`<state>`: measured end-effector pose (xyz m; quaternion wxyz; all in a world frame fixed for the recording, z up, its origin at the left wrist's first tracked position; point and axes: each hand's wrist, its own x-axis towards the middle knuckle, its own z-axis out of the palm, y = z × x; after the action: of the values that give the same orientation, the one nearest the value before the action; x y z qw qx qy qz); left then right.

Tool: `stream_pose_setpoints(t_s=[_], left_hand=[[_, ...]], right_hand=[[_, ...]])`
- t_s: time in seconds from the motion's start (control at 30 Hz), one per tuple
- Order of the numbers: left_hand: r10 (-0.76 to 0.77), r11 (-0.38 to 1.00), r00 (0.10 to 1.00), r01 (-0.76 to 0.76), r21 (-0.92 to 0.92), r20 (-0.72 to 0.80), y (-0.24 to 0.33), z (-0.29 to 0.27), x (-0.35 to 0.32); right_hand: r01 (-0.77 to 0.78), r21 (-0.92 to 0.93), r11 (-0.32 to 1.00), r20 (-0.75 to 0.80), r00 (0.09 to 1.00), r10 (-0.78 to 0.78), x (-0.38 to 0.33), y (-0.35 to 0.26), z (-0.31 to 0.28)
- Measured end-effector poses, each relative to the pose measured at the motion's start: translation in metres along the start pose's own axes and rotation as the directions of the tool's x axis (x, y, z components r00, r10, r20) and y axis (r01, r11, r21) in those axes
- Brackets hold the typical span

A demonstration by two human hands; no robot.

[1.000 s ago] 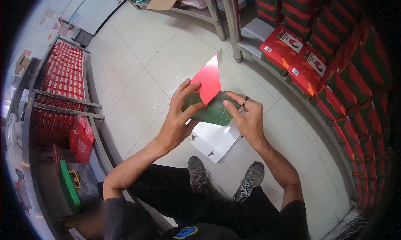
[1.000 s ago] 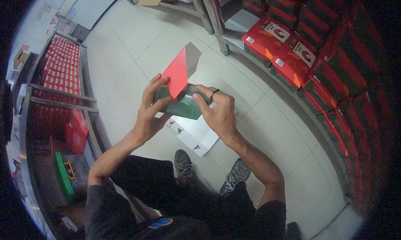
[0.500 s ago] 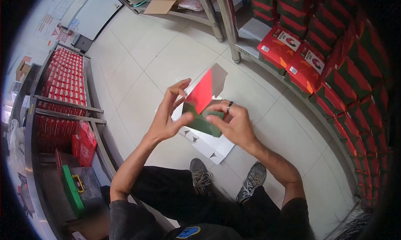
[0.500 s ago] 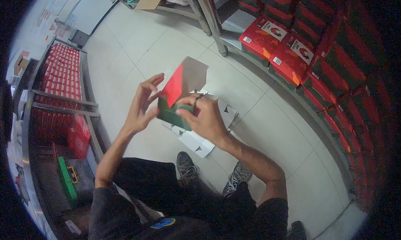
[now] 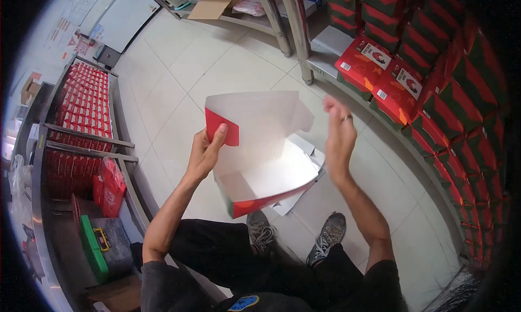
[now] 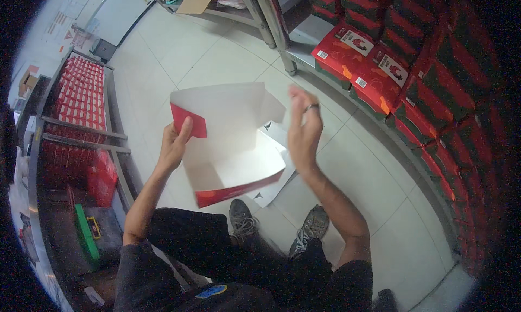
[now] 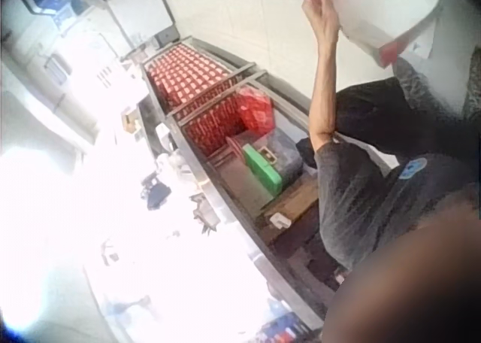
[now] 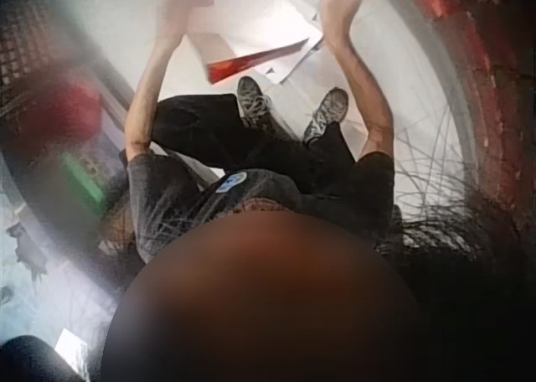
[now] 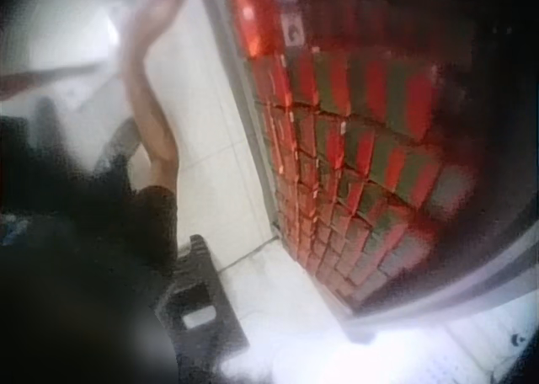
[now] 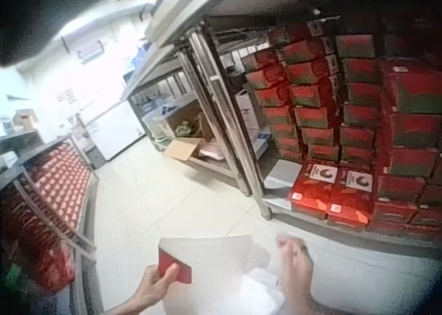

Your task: The person sits on the floor and folds flat cardboard pieces into small rectangular boxes. They then move to a counter, handle printed receipts, and retrieve white round items from a cooler.

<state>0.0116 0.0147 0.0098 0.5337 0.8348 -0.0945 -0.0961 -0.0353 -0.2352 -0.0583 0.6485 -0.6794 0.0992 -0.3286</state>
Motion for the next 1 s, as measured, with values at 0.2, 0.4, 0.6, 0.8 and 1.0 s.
stream_pose_setpoints(t_s=[0.2,0.4,0.6,0.8,1.0], left_hand=[[-0.041,0.996,0.999,0.043,-0.077,0.025,-0.007,0.002,0.002],[0.059,0.996,0.994,-0.065,-0.066,-0.090,-0.006,0.005,0.006],[-0.044,0.995,0.997,0.038,-0.090,-0.070,-0.002,0.005,0.007],[-0.118,0.985,0.992,0.121,-0.127,0.032,-0.006,0.015,0.004],[-0.043,0.992,0.993,0.029,0.127,0.108,-0.019,0.019,0.008]], right_hand=[[-0.660,0.430,0.616,0.563,0.729,0.389,-0.006,0.050,0.003],[-0.803,0.585,0.116,0.771,0.594,0.230,-0.005,0.031,0.004],[-0.757,0.504,0.416,0.743,0.625,0.238,-0.001,0.038,0.003],[-0.391,0.149,0.908,0.489,0.828,0.276,-0.007,0.036,0.020],[-0.265,-0.146,0.953,0.384,0.873,0.301,-0.008,0.052,0.011]])
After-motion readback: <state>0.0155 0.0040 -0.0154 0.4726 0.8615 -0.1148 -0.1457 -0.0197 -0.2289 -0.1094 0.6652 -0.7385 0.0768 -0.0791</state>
